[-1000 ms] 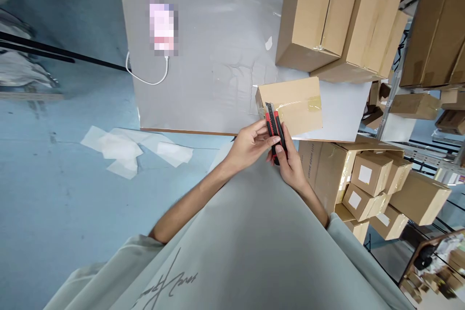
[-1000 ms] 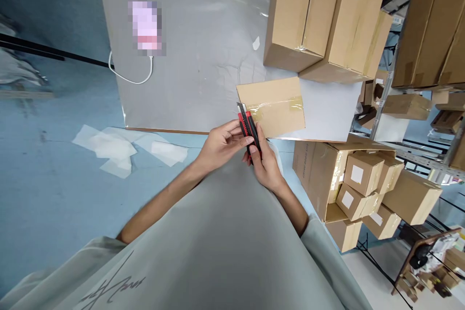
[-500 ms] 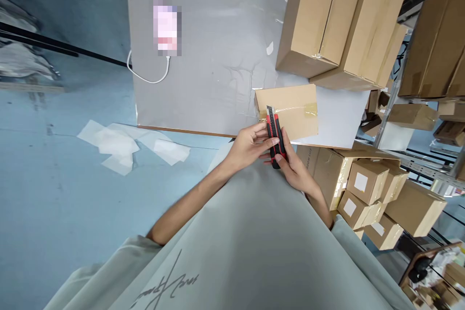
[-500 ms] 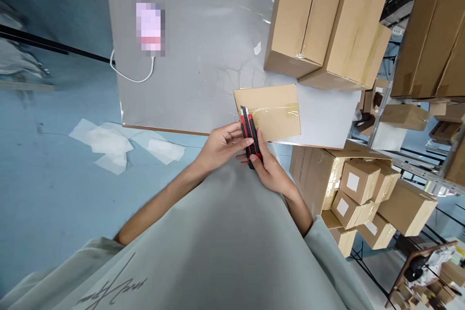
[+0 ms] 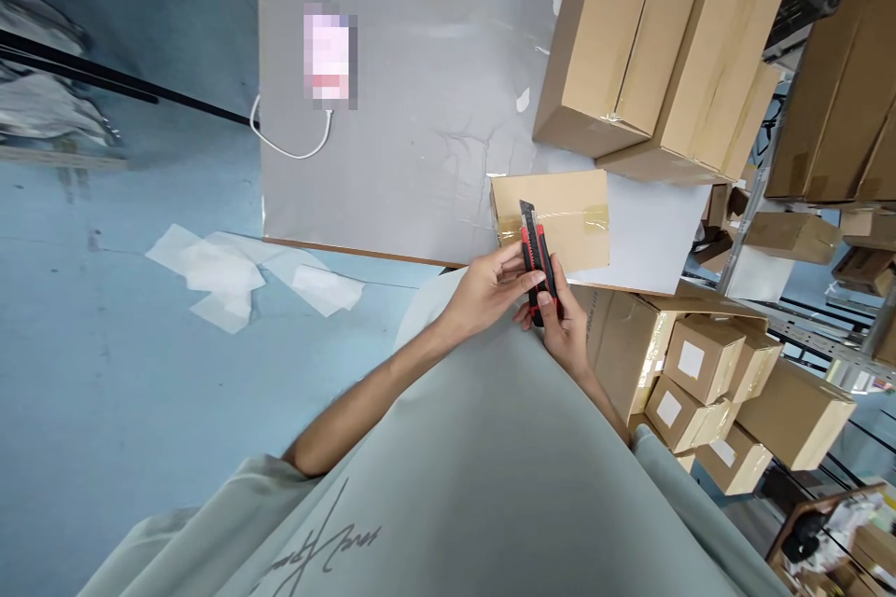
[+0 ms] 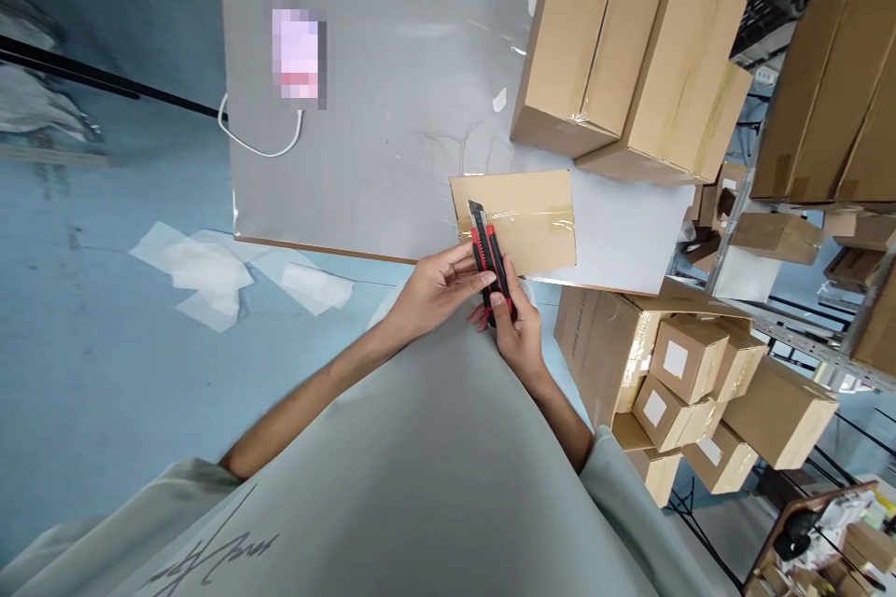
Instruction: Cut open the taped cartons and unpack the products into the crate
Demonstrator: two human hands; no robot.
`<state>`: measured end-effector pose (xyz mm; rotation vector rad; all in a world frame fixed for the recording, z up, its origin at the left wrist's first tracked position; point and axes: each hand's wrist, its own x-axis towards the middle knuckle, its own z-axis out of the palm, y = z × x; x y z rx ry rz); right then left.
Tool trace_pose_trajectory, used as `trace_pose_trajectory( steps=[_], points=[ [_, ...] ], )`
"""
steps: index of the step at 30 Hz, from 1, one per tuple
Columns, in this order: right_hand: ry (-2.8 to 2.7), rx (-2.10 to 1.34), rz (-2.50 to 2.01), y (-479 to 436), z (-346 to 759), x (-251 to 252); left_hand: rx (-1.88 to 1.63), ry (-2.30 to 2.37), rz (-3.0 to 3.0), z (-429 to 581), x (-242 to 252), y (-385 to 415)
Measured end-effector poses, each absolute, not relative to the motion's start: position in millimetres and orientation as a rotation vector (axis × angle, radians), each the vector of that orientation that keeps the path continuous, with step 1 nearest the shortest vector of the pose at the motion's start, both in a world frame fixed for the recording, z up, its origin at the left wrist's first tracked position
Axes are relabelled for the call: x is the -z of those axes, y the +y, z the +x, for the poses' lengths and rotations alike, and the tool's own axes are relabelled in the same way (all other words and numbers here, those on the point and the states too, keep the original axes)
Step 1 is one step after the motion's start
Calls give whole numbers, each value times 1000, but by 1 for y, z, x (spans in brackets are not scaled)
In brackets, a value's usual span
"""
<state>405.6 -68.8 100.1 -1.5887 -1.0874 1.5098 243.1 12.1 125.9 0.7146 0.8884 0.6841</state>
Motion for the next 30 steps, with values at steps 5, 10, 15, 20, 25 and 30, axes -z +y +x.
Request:
trace_pose_trajectory(
  steps=[5, 10, 15, 20, 25, 30],
  points=[
    [-978, -1470, -1585, -70, 405, -97, -700, 899, 703, 247, -123, 7],
    [-956, -1486, -1611, -71, 404, -99, -699, 902, 709, 246, -116, 3],
    [-963, -1514, -1586, -71, 398, -102, -645, 857, 769, 238, -119, -3],
    [-1122, -1419, -1679, -56, 392, -96, -762, 1096, 1048, 211, -97, 27],
    [-1484, -1150, -1836, -42, 385, -88, -888, 1459, 1367, 191, -36, 99],
    [-1710, -863, -1931, -40, 374, -85, -806, 1365, 1433, 190, -14, 129]
  ],
)
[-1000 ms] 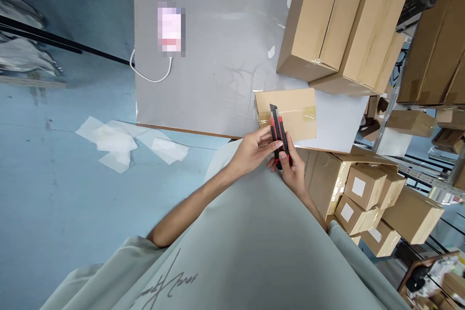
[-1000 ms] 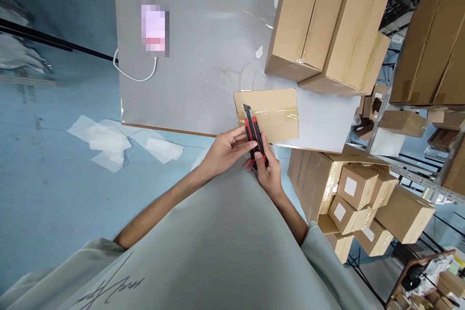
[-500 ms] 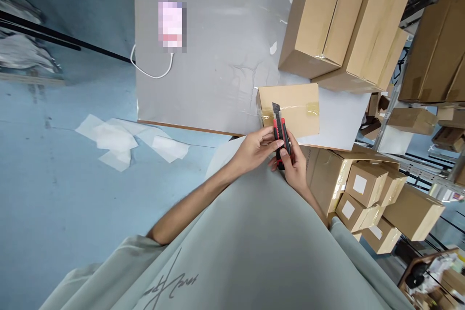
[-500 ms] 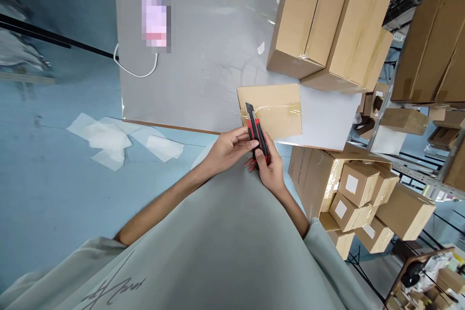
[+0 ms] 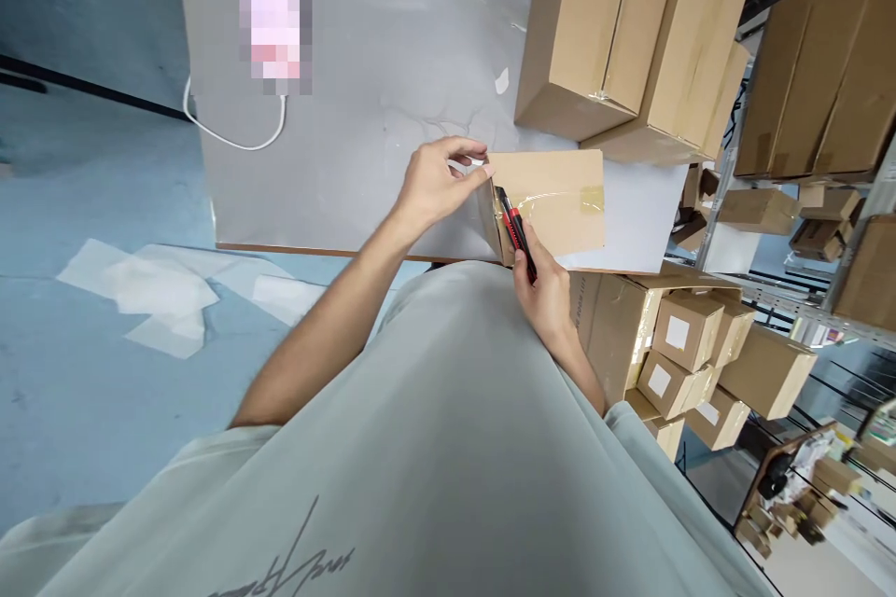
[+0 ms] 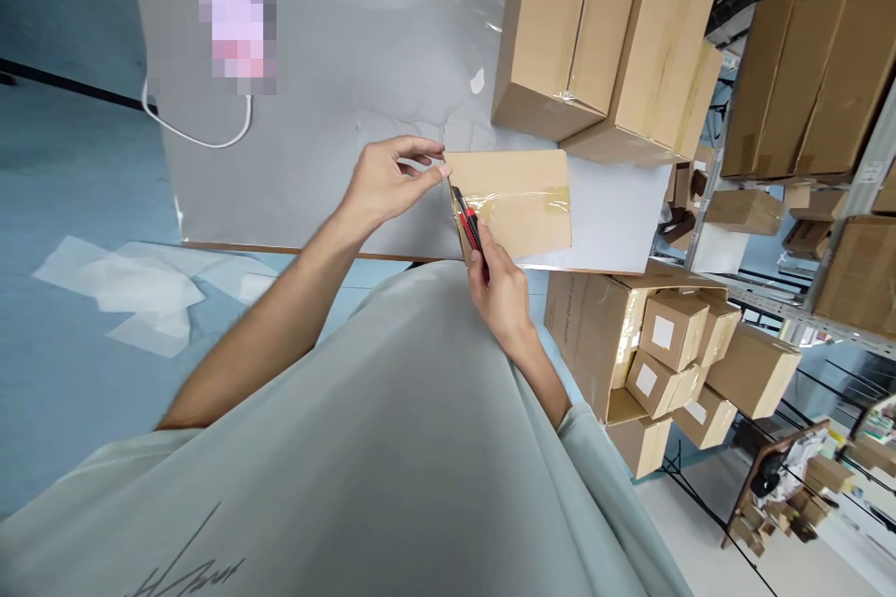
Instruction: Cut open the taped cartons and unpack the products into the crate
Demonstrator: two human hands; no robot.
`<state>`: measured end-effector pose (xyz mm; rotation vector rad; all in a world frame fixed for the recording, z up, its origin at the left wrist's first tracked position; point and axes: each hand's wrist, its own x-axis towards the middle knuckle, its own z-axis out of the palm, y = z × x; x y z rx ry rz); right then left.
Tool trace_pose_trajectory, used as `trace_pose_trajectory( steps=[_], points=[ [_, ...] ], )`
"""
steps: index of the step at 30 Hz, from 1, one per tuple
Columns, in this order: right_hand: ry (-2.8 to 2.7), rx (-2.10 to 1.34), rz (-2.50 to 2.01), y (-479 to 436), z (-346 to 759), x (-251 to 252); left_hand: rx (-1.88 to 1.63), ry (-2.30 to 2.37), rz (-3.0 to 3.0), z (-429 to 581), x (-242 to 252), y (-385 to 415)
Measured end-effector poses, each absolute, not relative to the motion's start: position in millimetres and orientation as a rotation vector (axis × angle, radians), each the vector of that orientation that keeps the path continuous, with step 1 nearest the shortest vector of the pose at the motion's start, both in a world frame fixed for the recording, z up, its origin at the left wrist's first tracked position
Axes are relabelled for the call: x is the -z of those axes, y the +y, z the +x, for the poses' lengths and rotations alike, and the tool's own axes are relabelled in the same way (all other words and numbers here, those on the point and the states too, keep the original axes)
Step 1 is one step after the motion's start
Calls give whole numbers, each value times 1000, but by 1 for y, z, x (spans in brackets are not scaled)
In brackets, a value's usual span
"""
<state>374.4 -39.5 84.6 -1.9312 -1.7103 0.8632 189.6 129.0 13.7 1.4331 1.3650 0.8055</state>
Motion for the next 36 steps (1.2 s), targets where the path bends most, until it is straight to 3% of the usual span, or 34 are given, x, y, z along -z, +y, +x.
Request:
trace_pose_trajectory(
  steps=[15, 23, 36],
  points=[
    [-1797, -823, -2245, -48, 345, -96, -768, 1244, 1467, 179, -14, 128],
    [-1897, -800, -2606, -29, 303, -133, -817, 1264, 1438, 185, -10, 126],
    [-2141, -795, -2746, -35, 302, -168, -831, 1339, 1423, 193, -13, 106]
  ],
)
